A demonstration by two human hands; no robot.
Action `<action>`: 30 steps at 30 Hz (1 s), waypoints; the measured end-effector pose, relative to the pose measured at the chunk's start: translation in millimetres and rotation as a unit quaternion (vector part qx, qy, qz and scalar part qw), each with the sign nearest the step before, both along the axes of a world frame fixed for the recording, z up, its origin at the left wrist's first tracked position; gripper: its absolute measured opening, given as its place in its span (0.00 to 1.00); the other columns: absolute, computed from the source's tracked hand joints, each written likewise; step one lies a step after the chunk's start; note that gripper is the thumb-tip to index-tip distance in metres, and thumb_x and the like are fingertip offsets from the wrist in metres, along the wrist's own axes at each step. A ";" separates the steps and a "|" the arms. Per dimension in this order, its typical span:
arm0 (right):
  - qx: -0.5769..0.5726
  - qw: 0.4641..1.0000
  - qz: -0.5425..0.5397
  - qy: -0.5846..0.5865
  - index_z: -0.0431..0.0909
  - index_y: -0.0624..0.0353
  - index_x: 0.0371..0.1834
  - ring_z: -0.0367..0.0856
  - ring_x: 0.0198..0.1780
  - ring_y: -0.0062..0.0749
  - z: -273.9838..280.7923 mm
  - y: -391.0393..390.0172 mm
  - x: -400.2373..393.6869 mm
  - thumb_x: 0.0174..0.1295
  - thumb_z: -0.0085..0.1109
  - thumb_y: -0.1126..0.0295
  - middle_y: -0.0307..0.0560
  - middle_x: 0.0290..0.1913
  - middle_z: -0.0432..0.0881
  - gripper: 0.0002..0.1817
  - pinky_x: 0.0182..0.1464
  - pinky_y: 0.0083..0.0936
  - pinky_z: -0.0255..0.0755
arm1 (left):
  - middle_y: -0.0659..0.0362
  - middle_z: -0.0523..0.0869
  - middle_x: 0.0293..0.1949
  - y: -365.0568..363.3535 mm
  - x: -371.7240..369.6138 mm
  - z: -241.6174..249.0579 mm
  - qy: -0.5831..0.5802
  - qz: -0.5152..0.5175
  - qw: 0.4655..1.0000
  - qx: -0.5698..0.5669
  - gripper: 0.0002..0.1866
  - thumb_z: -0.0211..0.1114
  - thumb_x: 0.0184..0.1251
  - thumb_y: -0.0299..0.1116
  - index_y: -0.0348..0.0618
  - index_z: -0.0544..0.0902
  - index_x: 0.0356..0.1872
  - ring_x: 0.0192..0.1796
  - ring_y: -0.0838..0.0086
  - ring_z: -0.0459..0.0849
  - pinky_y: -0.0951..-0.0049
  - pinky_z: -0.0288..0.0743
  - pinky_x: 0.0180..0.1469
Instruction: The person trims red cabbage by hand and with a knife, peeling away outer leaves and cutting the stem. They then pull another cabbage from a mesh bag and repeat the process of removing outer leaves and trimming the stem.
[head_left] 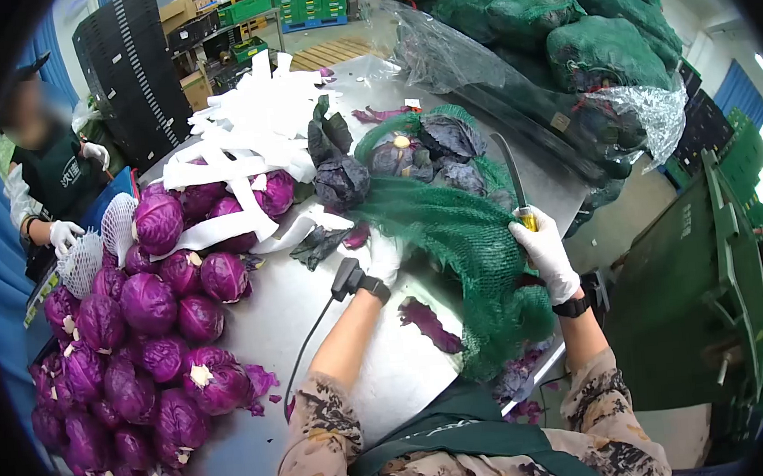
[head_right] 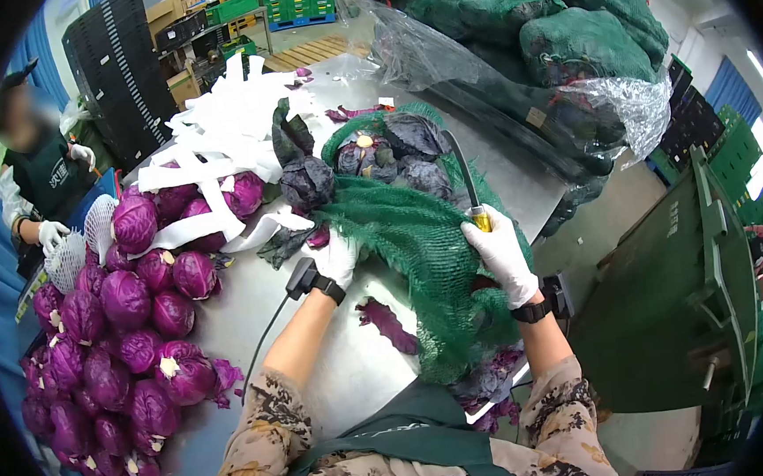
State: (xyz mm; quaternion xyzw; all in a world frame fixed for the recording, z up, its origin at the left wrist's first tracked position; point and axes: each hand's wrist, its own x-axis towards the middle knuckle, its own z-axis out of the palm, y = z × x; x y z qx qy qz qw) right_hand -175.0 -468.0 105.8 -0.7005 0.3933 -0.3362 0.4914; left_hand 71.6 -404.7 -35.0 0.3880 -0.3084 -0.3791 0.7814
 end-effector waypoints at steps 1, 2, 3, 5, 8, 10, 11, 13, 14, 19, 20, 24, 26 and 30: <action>-0.006 1.000 -0.004 0.005 0.77 0.60 0.41 0.66 0.32 0.13 -3.8 -0.1 -1.9 0.62 0.63 0.69 0.28 0.30 0.71 0.09 0.35 0.18 0.64 | 0.56 0.82 0.56 30.4 -3.1 35.5 -0.283 0.105 0.941 0.153 0.33 0.66 0.65 0.50 0.41 0.70 0.65 0.60 0.66 0.77 0.60 0.68 0.63; -0.013 1.000 -0.007 0.009 0.77 0.60 0.40 0.66 0.31 0.13 -8.1 -0.1 -4.2 0.61 0.63 0.69 0.29 0.29 0.71 0.09 0.34 0.18 0.63 | 0.57 0.82 0.57 34.3 -2.9 40.0 -0.255 0.065 0.949 0.171 0.36 0.65 0.64 0.50 0.39 0.67 0.66 0.62 0.66 0.76 0.58 0.62 0.67; -0.011 1.000 -0.009 0.003 0.77 0.60 0.40 0.66 0.31 0.13 -14.3 -1.1 -5.4 0.61 0.63 0.69 0.29 0.29 0.71 0.09 0.34 0.18 0.63 | 0.57 0.82 0.57 34.9 -4.5 43.2 -0.261 0.064 0.948 0.173 0.36 0.65 0.64 0.50 0.39 0.67 0.66 0.62 0.66 0.76 0.58 0.62 0.67; -0.037 0.999 -0.019 -0.001 0.76 0.61 0.39 0.67 0.31 0.14 -28.1 -6.3 -5.3 0.61 0.64 0.69 0.30 0.29 0.71 0.09 0.35 0.19 0.64 | 0.57 0.82 0.56 33.5 -9.2 48.5 -0.406 0.122 0.837 0.346 0.35 0.65 0.64 0.49 0.38 0.67 0.66 0.60 0.65 0.76 0.60 0.59 0.69; -0.193 0.978 -0.071 0.037 0.77 0.62 0.49 0.78 0.42 0.25 -42.5 -3.2 -9.7 0.59 0.65 0.69 0.43 0.41 0.80 0.16 0.47 0.22 0.73 | 0.53 0.80 0.57 -64.3 18.7 -103.5 0.018 0.029 0.997 -0.062 0.23 0.58 0.70 0.38 0.38 0.70 0.62 0.60 0.62 0.76 0.60 0.63 0.68; -0.333 0.935 -0.110 0.055 0.75 0.61 0.57 0.81 0.53 0.35 -17.9 31.1 -9.1 0.57 0.68 0.70 0.52 0.52 0.81 0.23 0.55 0.27 0.74 | 0.54 0.78 0.58 -62.1 5.8 -61.3 0.319 -0.202 0.896 -0.236 0.20 0.61 0.69 0.35 0.39 0.73 0.58 0.58 0.62 0.76 0.59 0.68 0.66; -0.315 0.944 -0.101 0.007 0.74 0.62 0.57 0.81 0.51 0.32 -2.7 53.9 -5.5 0.57 0.67 0.73 0.49 0.49 0.82 0.23 0.55 0.25 0.73 | 0.54 0.78 0.58 -54.8 0.9 -30.1 0.315 -0.200 0.895 -0.244 0.20 0.61 0.69 0.35 0.39 0.73 0.58 0.58 0.62 0.76 0.59 0.68 0.66; 0.046 0.990 0.081 -0.108 0.76 0.60 0.55 0.80 0.43 0.23 6.4 116.4 1.5 0.60 0.64 0.75 0.41 0.44 0.82 0.19 0.48 0.22 0.75 | 0.56 0.78 0.57 -31.4 -2.4 20.5 -0.234 -0.006 0.970 0.062 0.20 0.62 0.68 0.31 0.41 0.73 0.60 0.58 0.65 0.76 0.61 0.69 0.65; 0.109 0.979 0.131 -0.114 0.77 0.59 0.55 0.77 0.35 0.17 7.8 135.3 8.8 0.62 0.62 0.76 0.38 0.41 0.82 0.17 0.37 0.17 0.74 | 0.57 0.78 0.56 -22.4 -1.3 28.2 -0.477 0.095 0.843 0.231 0.20 0.62 0.68 0.30 0.42 0.73 0.60 0.58 0.66 0.76 0.61 0.70 0.64; 0.202 0.969 0.050 -0.132 0.75 0.57 0.58 0.66 0.23 0.09 -54.4 117.1 42.7 0.68 0.56 0.71 0.30 0.29 0.74 0.16 0.22 0.11 0.60 | 0.59 0.76 0.54 -11.6 20.6 -27.2 0.193 -0.036 0.978 -0.066 0.26 0.65 0.66 0.28 0.43 0.67 0.63 0.53 0.72 0.77 0.72 0.78 0.53; 0.143 0.980 0.014 -0.140 0.73 0.57 0.60 0.63 0.20 0.10 -73.3 98.3 38.5 0.68 0.54 0.72 0.28 0.29 0.72 0.17 0.22 0.11 0.58 | 0.58 0.76 0.56 9.6 21.7 -13.1 0.081 -0.008 0.997 -0.014 0.28 0.67 0.64 0.29 0.42 0.67 0.64 0.55 0.72 0.77 0.71 0.77 0.55; 0.007 0.990 -0.079 -0.114 0.72 0.60 0.61 0.62 0.19 0.11 -110.8 11.3 8.4 0.70 0.53 0.69 0.33 0.36 0.75 0.18 0.20 0.12 0.59 | 0.55 0.77 0.58 109.7 15.0 45.4 -0.051 0.024 0.978 0.202 0.37 0.73 0.60 0.36 0.36 0.65 0.67 0.59 0.70 0.76 0.70 0.72 0.62; -0.059 0.991 -0.087 -0.088 0.76 0.60 0.56 0.62 0.18 0.11 -113.5 -22.4 -9.4 0.70 0.54 0.69 0.29 0.27 0.71 0.14 0.19 0.13 0.59 | 0.55 0.75 0.60 164.6 13.4 72.2 -0.047 -0.039 0.975 0.213 0.33 0.69 0.63 0.37 0.36 0.66 0.66 0.61 0.70 0.74 0.69 0.68 0.65; -0.136 0.979 -0.142 -0.048 0.79 0.58 0.49 0.66 0.20 0.13 -135.3 -74.8 -35.9 0.69 0.56 0.67 0.30 0.30 0.75 0.10 0.23 0.16 0.63 | 0.54 0.73 0.63 258.7 15.8 50.5 -0.035 -0.021 0.975 0.217 0.36 0.73 0.57 0.34 0.42 0.66 0.67 0.66 0.68 0.70 0.65 0.61 0.70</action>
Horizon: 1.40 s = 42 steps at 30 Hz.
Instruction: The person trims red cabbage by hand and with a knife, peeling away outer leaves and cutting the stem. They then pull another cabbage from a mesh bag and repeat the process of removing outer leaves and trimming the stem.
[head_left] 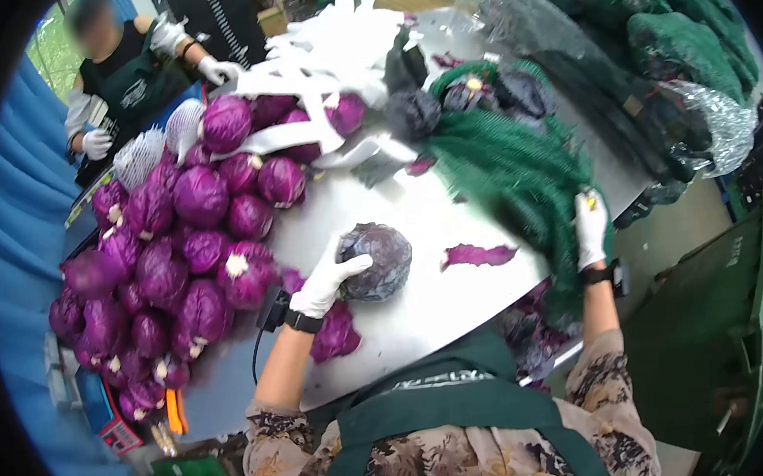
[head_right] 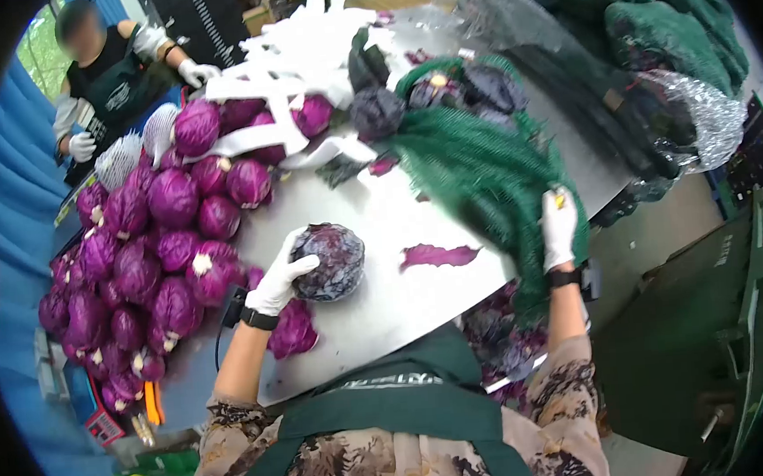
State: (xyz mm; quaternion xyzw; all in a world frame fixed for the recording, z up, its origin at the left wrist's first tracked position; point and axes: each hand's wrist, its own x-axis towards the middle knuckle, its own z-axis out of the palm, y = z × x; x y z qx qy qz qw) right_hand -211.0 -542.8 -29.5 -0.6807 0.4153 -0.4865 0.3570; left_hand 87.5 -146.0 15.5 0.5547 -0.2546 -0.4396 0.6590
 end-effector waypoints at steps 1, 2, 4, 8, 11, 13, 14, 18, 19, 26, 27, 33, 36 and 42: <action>0.017 1.000 -0.004 -0.021 0.79 0.59 0.47 0.67 0.22 0.14 -0.8 -8.0 -7.7 0.69 0.56 0.66 0.32 0.30 0.77 0.10 0.24 0.17 0.64 | 0.54 0.73 0.64 22.4 -4.2 12.6 -0.046 0.005 0.999 0.000 0.38 0.75 0.55 0.33 0.42 0.66 0.67 0.67 0.67 0.69 0.65 0.61 0.71; 0.019 0.999 -0.014 0.027 0.78 0.60 0.48 0.68 0.23 0.13 2.6 -15.9 -16.6 0.69 0.57 0.67 0.34 0.32 0.76 0.10 0.23 0.15 0.65 | 0.54 0.72 0.64 39.6 -10.5 24.4 -0.095 0.014 0.995 0.004 0.43 0.78 0.50 0.34 0.41 0.65 0.67 0.68 0.66 0.69 0.65 0.59 0.72; -0.021 0.999 -0.036 0.033 0.79 0.61 0.46 0.68 0.23 0.14 23.8 -6.9 -21.3 0.70 0.57 0.66 0.35 0.33 0.78 0.10 0.24 0.16 0.65 | 0.54 0.70 0.65 71.7 -18.9 19.5 -0.175 0.026 0.983 0.042 0.50 0.82 0.42 0.37 0.42 0.63 0.68 0.69 0.65 0.67 0.64 0.57 0.73; -0.018 0.995 0.023 -0.092 0.79 0.59 0.51 0.59 0.23 0.07 122.9 115.6 11.6 0.74 0.51 0.65 0.29 0.31 0.73 0.11 0.24 0.11 0.55 | 0.45 0.56 0.73 108.2 -32.2 14.9 -0.404 0.007 0.907 0.117 0.53 0.82 0.37 0.39 0.46 0.63 0.70 0.76 0.53 0.55 0.58 0.53 0.75; -0.035 0.960 0.278 0.006 0.77 0.58 0.52 0.66 0.27 0.10 145.7 208.2 39.6 0.73 0.46 0.65 0.33 0.32 0.74 0.13 0.25 0.12 0.62 | 0.41 0.50 0.75 114.7 -49.3 26.5 -0.447 -0.015 0.881 0.155 0.51 0.80 0.38 0.39 0.48 0.65 0.70 0.77 0.47 0.53 0.56 0.52 0.76; 0.158 0.891 0.416 0.088 0.76 0.59 0.50 0.77 0.37 0.28 140.0 253.2 62.5 0.71 0.50 0.66 0.43 0.37 0.79 0.11 0.40 0.23 0.73 | 0.42 0.44 0.77 114.8 -57.3 27.6 -0.483 -0.039 0.856 0.178 0.51 0.78 0.39 0.38 0.49 0.65 0.71 0.79 0.48 0.47 0.53 0.47 0.77; 0.130 0.868 0.467 0.107 0.75 0.60 0.51 0.78 0.38 0.34 117.7 262.3 75.1 0.72 0.51 0.65 0.46 0.38 0.79 0.12 0.43 0.26 0.73 | 0.41 0.43 0.77 113.9 -61.7 27.6 -0.490 -0.033 0.854 0.172 0.50 0.78 0.40 0.38 0.49 0.64 0.72 0.79 0.47 0.46 0.53 0.46 0.77; 0.163 0.808 0.534 0.189 0.73 0.62 0.54 0.82 0.46 0.42 61.1 284.8 93.5 0.71 0.56 0.60 0.55 0.45 0.82 0.17 0.51 0.30 0.74 | 0.42 0.49 0.75 102.6 -74.6 20.2 -0.476 0.097 0.863 0.141 0.50 0.78 0.46 0.39 0.43 0.62 0.72 0.78 0.51 0.50 0.55 0.47 0.77; 0.168 0.808 0.533 0.187 0.73 0.62 0.54 0.82 0.46 0.42 63.4 286.6 96.0 0.71 0.56 0.60 0.55 0.45 0.82 0.17 0.51 0.30 0.74 | 0.44 0.51 0.75 103.2 -74.4 15.8 -0.468 0.135 0.862 0.140 0.49 0.77 0.49 0.39 0.41 0.61 0.73 0.78 0.53 0.51 0.55 0.47 0.77; -0.031 0.826 0.545 0.142 0.69 0.60 0.66 0.85 0.47 0.46 77.5 288.7 132.5 0.58 0.69 0.55 0.58 0.49 0.83 0.35 0.49 0.33 0.79 | 0.54 0.83 0.52 138.5 -53.8 8.9 -0.236 0.169 0.927 0.236 0.34 0.75 0.58 0.35 0.35 0.72 0.64 0.51 0.73 0.82 0.71 0.75 0.55; -0.029 0.823 0.549 0.140 0.69 0.60 0.66 0.85 0.47 0.46 80.6 289.3 140.3 0.58 0.69 0.55 0.58 0.49 0.83 0.35 0.49 0.33 0.79 | 0.54 0.83 0.52 141.0 -53.1 5.6 -0.235 0.172 0.926 0.241 0.34 0.75 0.58 0.35 0.35 0.72 0.64 0.51 0.73 0.82 0.71 0.75 0.55; -0.119 0.770 0.579 0.239 0.80 0.56 0.50 0.85 0.33 0.48 71.3 279.7 174.0 0.55 0.68 0.51 0.53 0.29 0.84 0.25 0.35 0.38 0.77 | 0.60 0.84 0.46 92.1 -61.0 39.9 -0.032 0.251 0.967 0.033 0.16 0.66 0.66 0.25 0.32 0.78 0.54 0.47 0.79 0.81 0.76 0.75 0.53; -0.060 0.823 0.527 0.203 0.81 0.57 0.41 0.84 0.32 0.52 64.1 277.6 173.4 0.56 0.67 0.53 0.55 0.28 0.83 0.19 0.35 0.40 0.77 | 0.53 0.82 0.51 74.3 -71.7 29.2 -0.228 0.200 0.952 0.047 0.26 0.73 0.59 0.35 0.33 0.77 0.56 0.52 0.67 0.80 0.66 0.73 0.58; 0.151 0.897 0.386 0.154 0.82 0.62 0.40 0.84 0.31 0.45 54.1 251.0 173.9 0.60 0.61 0.57 0.59 0.29 0.83 0.18 0.37 0.36 0.75 | 0.45 0.72 0.59 64.1 -89.6 7.2 -0.577 0.133 0.792 0.149 0.46 0.82 0.38 0.46 0.37 0.70 0.61 0.63 0.49 0.71 0.54 0.64 0.67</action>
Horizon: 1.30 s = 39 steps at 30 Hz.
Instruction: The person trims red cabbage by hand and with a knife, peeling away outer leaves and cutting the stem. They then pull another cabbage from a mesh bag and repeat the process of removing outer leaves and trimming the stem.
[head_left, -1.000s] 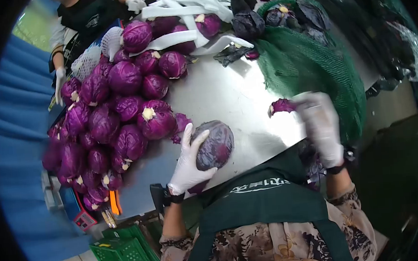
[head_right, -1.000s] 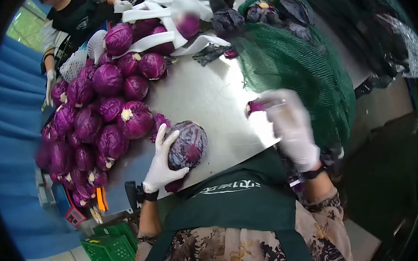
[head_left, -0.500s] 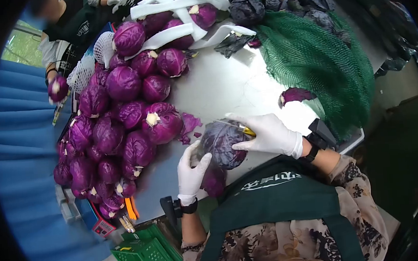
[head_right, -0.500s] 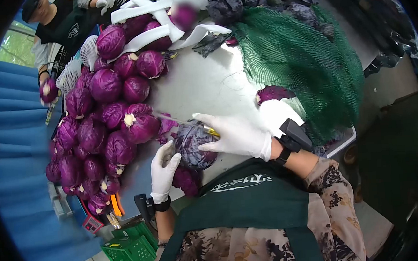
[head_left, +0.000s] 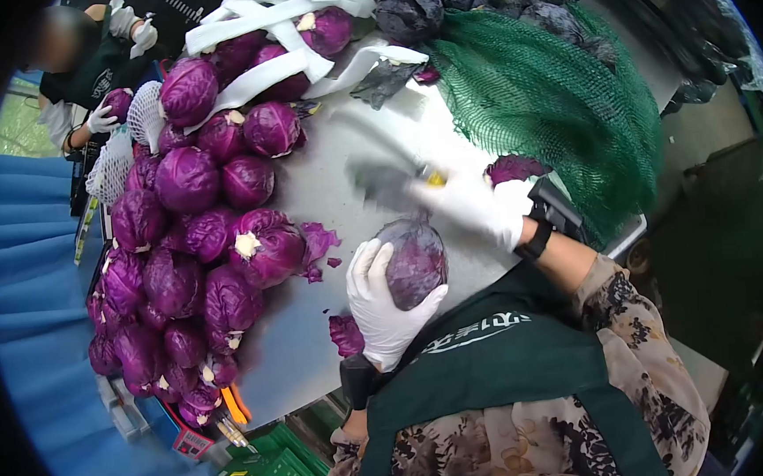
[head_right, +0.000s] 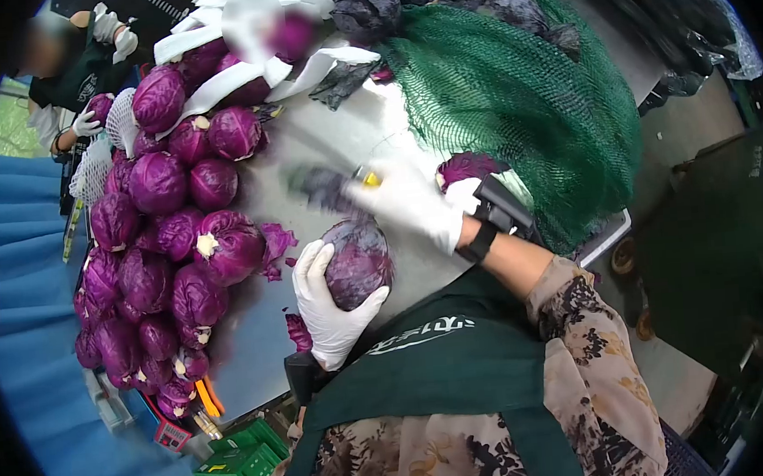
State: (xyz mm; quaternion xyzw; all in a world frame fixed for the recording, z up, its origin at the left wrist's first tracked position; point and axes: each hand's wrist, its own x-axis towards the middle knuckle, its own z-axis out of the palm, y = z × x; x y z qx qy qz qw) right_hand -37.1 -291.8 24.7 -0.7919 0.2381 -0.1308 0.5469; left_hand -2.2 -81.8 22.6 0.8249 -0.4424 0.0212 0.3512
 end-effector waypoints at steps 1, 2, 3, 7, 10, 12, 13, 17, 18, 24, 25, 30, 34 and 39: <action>0.110 0.990 -0.021 -0.085 0.82 0.65 0.40 0.84 0.32 0.47 -37.9 -15.0 8.4 0.61 0.60 0.57 0.60 0.30 0.84 0.19 0.37 0.37 0.75 | 0.45 0.71 0.60 7.4 1.8 -4.7 0.019 -0.017 1.000 -0.017 0.46 0.81 0.39 0.45 0.39 0.70 0.62 0.64 0.49 0.71 0.53 0.63 0.68; 0.038 0.999 -0.028 0.005 0.81 0.65 0.43 0.84 0.35 0.49 -40.9 -37.3 7.1 0.62 0.59 0.55 0.61 0.33 0.84 0.21 0.39 0.38 0.76 | 0.46 0.70 0.62 14.3 4.4 -8.2 0.037 -0.034 0.998 -0.033 0.45 0.80 0.40 0.44 0.40 0.69 0.62 0.65 0.50 0.70 0.53 0.62 0.69; -0.036 0.994 -0.034 0.095 0.80 0.65 0.45 0.85 0.37 0.50 -43.6 -55.0 0.6 0.63 0.59 0.54 0.62 0.36 0.84 0.22 0.40 0.38 0.76 | 0.46 0.70 0.62 19.5 6.4 -10.1 0.035 -0.036 0.998 -0.033 0.45 0.80 0.40 0.44 0.40 0.69 0.62 0.65 0.50 0.70 0.53 0.62 0.69; -0.155 0.983 -0.040 0.089 0.68 0.58 0.58 0.83 0.43 0.56 -20.4 -45.1 -37.1 0.68 0.57 0.55 0.61 0.41 0.83 0.23 0.43 0.38 0.76 | 0.45 0.68 0.64 30.7 13.1 -8.2 0.105 0.004 0.993 -0.046 0.43 0.76 0.43 0.41 0.41 0.68 0.64 0.67 0.51 0.67 0.53 0.59 0.71; -0.104 0.987 0.070 0.099 0.70 0.54 0.54 0.82 0.41 0.49 19.1 -16.8 -70.6 0.70 0.54 0.59 0.58 0.38 0.81 0.16 0.43 0.37 0.75 | 0.45 0.67 0.65 25.7 13.5 1.0 0.108 0.014 0.993 -0.032 0.42 0.75 0.44 0.41 0.41 0.68 0.63 0.67 0.50 0.67 0.53 0.58 0.71; -0.224 0.961 0.163 -0.021 0.71 0.53 0.52 0.79 0.34 0.45 0.2 -1.8 -87.5 0.71 0.52 0.61 0.56 0.34 0.78 0.12 0.36 0.38 0.73 | 0.43 0.68 0.64 20.4 14.3 2.1 0.099 0.005 0.995 -0.022 0.44 0.80 0.39 0.39 0.42 0.68 0.61 0.66 0.48 0.70 0.52 0.65 0.67; -0.124 0.975 0.184 -0.004 0.71 0.56 0.49 0.80 0.34 0.46 -4.8 8.6 -92.2 0.71 0.52 0.61 0.56 0.33 0.78 0.13 0.36 0.38 0.73 | 0.43 0.68 0.64 19.0 14.3 0.5 0.099 0.003 0.995 -0.021 0.44 0.80 0.39 0.39 0.42 0.68 0.61 0.66 0.48 0.70 0.52 0.65 0.67; -0.163 0.968 0.189 0.023 0.71 0.59 0.47 0.80 0.29 0.49 -14.2 20.9 -99.5 0.70 0.53 0.62 0.53 0.28 0.79 0.12 0.32 0.40 0.73 | 0.44 0.67 0.65 19.0 12.6 -6.2 0.138 0.016 0.989 -0.045 0.46 0.83 0.38 0.44 0.44 0.68 0.61 0.65 0.49 0.71 0.53 0.66 0.66; -0.182 0.965 0.185 0.044 0.71 0.59 0.46 0.80 0.28 0.50 -15.1 22.5 -99.5 0.69 0.54 0.63 0.52 0.27 0.79 0.11 0.31 0.40 0.73 | 0.44 0.67 0.65 18.4 12.7 -6.9 0.148 0.020 0.988 -0.049 0.46 0.84 0.38 0.45 0.45 0.68 0.61 0.65 0.50 0.71 0.53 0.67 0.66; -0.186 0.960 0.195 0.069 0.69 0.59 0.39 0.81 0.26 0.47 -3.7 26.2 -93.5 0.65 0.56 0.67 0.51 0.25 0.79 0.08 0.28 0.39 0.73 | 0.46 0.69 0.65 17.9 10.7 -10.9 0.167 0.025 0.983 -0.075 0.45 0.81 0.40 0.46 0.42 0.69 0.61 0.67 0.54 0.68 0.55 0.58 0.71; -0.185 0.961 0.193 0.072 0.69 0.59 0.39 0.81 0.26 0.47 -0.9 25.1 -92.1 0.65 0.56 0.67 0.51 0.25 0.79 0.08 0.28 0.39 0.73 | 0.46 0.69 0.65 17.7 11.2 -11.5 0.170 0.022 0.982 -0.074 0.45 0.81 0.40 0.46 0.42 0.69 0.61 0.67 0.54 0.68 0.55 0.58 0.71; -0.187 0.959 0.210 0.043 0.65 0.61 0.36 0.78 0.22 0.48 -0.8 24.2 -89.5 0.65 0.55 0.70 0.50 0.21 0.73 0.09 0.25 0.39 0.71 | 0.46 0.69 0.65 18.1 12.8 -11.0 0.168 0.026 0.984 -0.062 0.46 0.80 0.39 0.49 0.43 0.69 0.61 0.67 0.54 0.68 0.54 0.58 0.71; -0.196 0.945 0.251 0.080 0.64 0.61 0.35 0.77 0.21 0.48 0.6 17.0 -85.4 0.65 0.54 0.71 0.50 0.22 0.72 0.08 0.24 0.38 0.70 | 0.46 0.70 0.64 16.8 15.5 -11.5 0.167 0.020 0.984 -0.057 0.45 0.80 0.39 0.50 0.43 0.70 0.61 0.68 0.53 0.68 0.53 0.56 0.71; -0.195 0.950 0.236 0.064 0.65 0.62 0.35 0.77 0.22 0.48 -5.2 18.7 -78.8 0.63 0.54 0.72 0.49 0.20 0.72 0.08 0.25 0.38 0.71 | 0.45 0.69 0.64 16.6 19.2 -14.2 0.165 0.010 0.984 -0.062 0.45 0.80 0.40 0.50 0.42 0.70 0.61 0.67 0.52 0.68 0.52 0.59 0.70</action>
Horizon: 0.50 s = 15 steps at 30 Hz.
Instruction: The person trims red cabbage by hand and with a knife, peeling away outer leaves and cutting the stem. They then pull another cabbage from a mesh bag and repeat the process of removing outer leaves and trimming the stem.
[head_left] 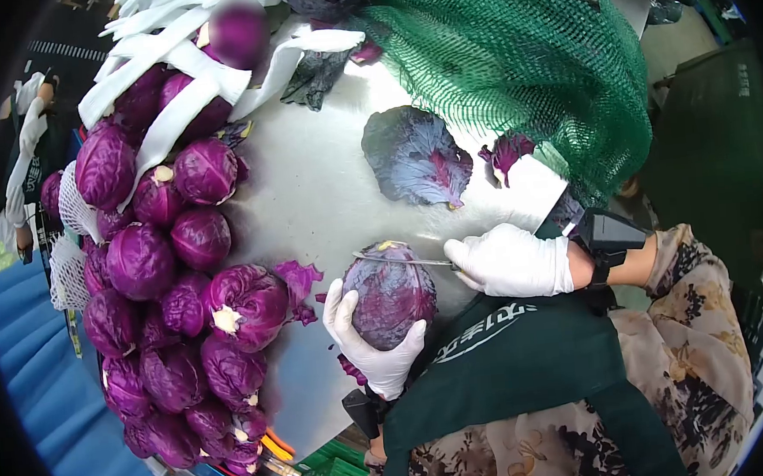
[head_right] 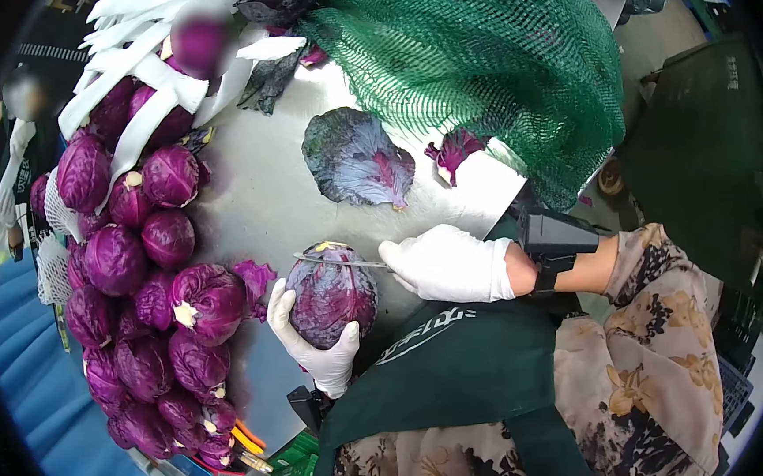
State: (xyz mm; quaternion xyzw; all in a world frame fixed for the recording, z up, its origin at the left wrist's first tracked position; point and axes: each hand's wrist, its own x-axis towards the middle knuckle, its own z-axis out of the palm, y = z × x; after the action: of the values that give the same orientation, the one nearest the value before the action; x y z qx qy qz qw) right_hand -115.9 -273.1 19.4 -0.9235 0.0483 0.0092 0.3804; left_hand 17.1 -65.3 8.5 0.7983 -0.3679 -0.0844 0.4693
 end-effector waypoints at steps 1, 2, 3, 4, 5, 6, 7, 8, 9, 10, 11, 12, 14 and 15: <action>0.003 1.000 0.008 -0.002 0.65 0.62 0.36 0.78 0.23 0.48 -1.9 -0.9 0.6 0.62 0.54 0.72 0.49 0.21 0.72 0.08 0.25 0.38 0.71 | 0.45 0.68 0.64 0.5 0.4 -0.5 -0.009 -0.003 1.000 0.002 0.46 0.82 0.39 0.48 0.42 0.69 0.61 0.66 0.51 0.68 0.51 0.62 0.68; 0.005 1.000 0.006 -0.003 0.65 0.62 0.36 0.78 0.23 0.48 -3.8 -0.7 3.0 0.62 0.54 0.72 0.49 0.21 0.72 0.08 0.25 0.38 0.71 | 0.45 0.68 0.64 1.9 1.5 -2.3 -0.011 -0.004 1.000 0.004 0.46 0.82 0.39 0.48 0.42 0.69 0.61 0.66 0.51 0.68 0.51 0.62 0.68; 0.003 1.000 0.010 0.005 0.65 0.63 0.36 0.79 0.23 0.48 -6.7 -0.5 7.9 0.61 0.53 0.72 0.50 0.21 0.73 0.08 0.25 0.39 0.72 | 0.44 0.68 0.64 2.3 2.7 -5.6 0.005 0.003 1.000 -0.008 0.46 0.82 0.39 0.48 0.42 0.69 0.61 0.67 0.50 0.68 0.51 0.62 0.68; 0.002 1.000 0.014 0.011 0.66 0.63 0.37 0.79 0.24 0.49 -10.7 0.9 13.0 0.61 0.53 0.73 0.51 0.22 0.75 0.08 0.25 0.39 0.72 | 0.44 0.68 0.64 2.4 3.1 -5.8 0.019 0.010 1.000 -0.020 0.46 0.82 0.39 0.47 0.42 0.69 0.61 0.67 0.50 0.68 0.51 0.61 0.69; -0.031 0.997 0.018 0.075 0.66 0.64 0.37 0.81 0.24 0.50 -20.7 5.3 19.8 0.60 0.52 0.74 0.54 0.22 0.77 0.07 0.24 0.40 0.72 | 0.44 0.69 0.64 1.4 2.0 -1.1 -0.008 -0.008 1.000 -0.001 0.45 0.82 0.40 0.46 0.42 0.69 0.61 0.67 0.50 0.67 0.51 0.60 0.69; -0.032 0.997 0.015 0.064 0.66 0.64 0.37 0.81 0.24 0.50 -27.0 9.4 24.1 0.60 0.52 0.74 0.54 0.22 0.77 0.07 0.24 0.40 0.72 | 0.44 0.68 0.64 -3.1 -5.1 7.1 -0.059 -0.033 0.998 0.019 0.46 0.82 0.39 0.44 0.42 0.68 0.62 0.67 0.50 0.67 0.51 0.59 0.70; -0.025 0.999 -0.007 0.029 0.66 0.64 0.37 0.81 0.24 0.51 -31.3 14.1 27.8 0.60 0.52 0.74 0.55 0.22 0.78 0.07 0.24 0.41 0.73 | 0.45 0.68 0.65 0.5 -8.7 5.7 -0.045 -0.016 0.999 0.006 0.46 0.82 0.40 0.44 0.42 0.68 0.62 0.68 0.50 0.66 0.51 0.58 0.70; -0.023 0.999 -0.028 -0.010 0.67 0.64 0.36 0.81 0.24 0.52 -37.9 13.1 32.2 0.59 0.52 0.74 0.55 0.22 0.78 0.07 0.24 0.42 0.73 | 0.45 0.68 0.65 1.4 -8.4 -2.5 -0.034 0.002 0.999 -0.014 0.46 0.81 0.41 0.45 0.41 0.67 0.62 0.68 0.51 0.66 0.51 0.58 0.70; -0.012 0.999 -0.033 -0.026 0.69 0.65 0.39 0.81 0.25 0.54 -49.4 18.0 31.3 0.61 0.52 0.71 0.56 0.24 0.79 0.09 0.26 0.44 0.73 | 0.46 0.67 0.65 5.2 -8.0 -9.7 0.016 0.014 0.998 -0.053 0.46 0.81 0.42 0.46 0.41 0.67 0.63 0.68 0.52 0.66 0.51 0.57 0.71; -0.014 0.999 -0.029 -0.033 0.69 0.65 0.39 0.81 0.25 0.54 -57.5 25.6 29.9 0.61 0.52 0.71 0.56 0.24 0.79 0.09 0.26 0.44 0.73 | 0.46 0.67 0.65 7.7 -8.1 -15.8 0.066 0.032 0.993 -0.096 0.46 0.81 0.43 0.48 0.41 0.67 0.63 0.69 0.53 0.65 0.52 0.57 0.71; 0.012 0.998 -0.059 -0.033 0.70 0.65 0.44 0.81 0.26 0.55 -62.1 32.0 31.0 0.62 0.52 0.69 0.57 0.24 0.80 0.12 0.28 0.45 0.74 | 0.47 0.67 0.64 9.7 -9.4 -17.1 0.071 0.034 0.992 -0.102 0.47 0.80 0.46 0.51 0.41 0.66 0.64 0.69 0.54 0.65 0.53 0.56 0.72; 0.040 0.995 -0.085 -0.032 0.71 0.65 0.49 0.81 0.26 0.56 -66.3 34.6 32.5 0.63 0.51 0.67 0.57 0.25 0.80 0.15 0.30 0.45 0.75 | 0.47 0.67 0.64 10.3 -9.5 -18.2 0.060 0.045 0.991 -0.111 0.47 0.80 0.46 0.51 0.41 0.66 0.64 0.69 0.54 0.65 0.53 0.56 0.72; 0.092 0.992 -0.085 -0.012 0.70 0.59 0.60 0.83 0.32 0.55 -63.5 31.2 33.5 0.65 0.51 0.63 0.60 0.31 0.82 0.21 0.36 0.42 0.76 | 0.47 0.67 0.65 12.8 -8.8 -18.1 0.068 0.052 0.991 -0.103 0.49 0.79 0.46 0.53 0.40 0.65 0.66 0.69 0.53 0.65 0.53 0.55 0.72; 0.130 0.986 -0.097 -0.032 0.69 0.56 0.62 0.83 0.35 0.53 -61.5 26.8 31.7 0.65 0.51 0.63 0.61 0.34 0.83 0.23 0.38 0.40 0.77 | 0.46 0.66 0.65 11.0 -6.7 -16.4 0.034 0.036 0.994 -0.095 0.52 0.79 0.45 0.57 0.39 0.63 0.67 0.68 0.53 0.66 0.53 0.55 0.72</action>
State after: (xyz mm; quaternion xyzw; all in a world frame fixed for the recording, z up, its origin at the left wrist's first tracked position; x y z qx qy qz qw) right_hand -84.2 -246.2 -42.0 -0.8568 0.1235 -0.0513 0.4980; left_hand 10.4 -54.2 -7.9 0.7596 -0.3292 -0.0591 0.5579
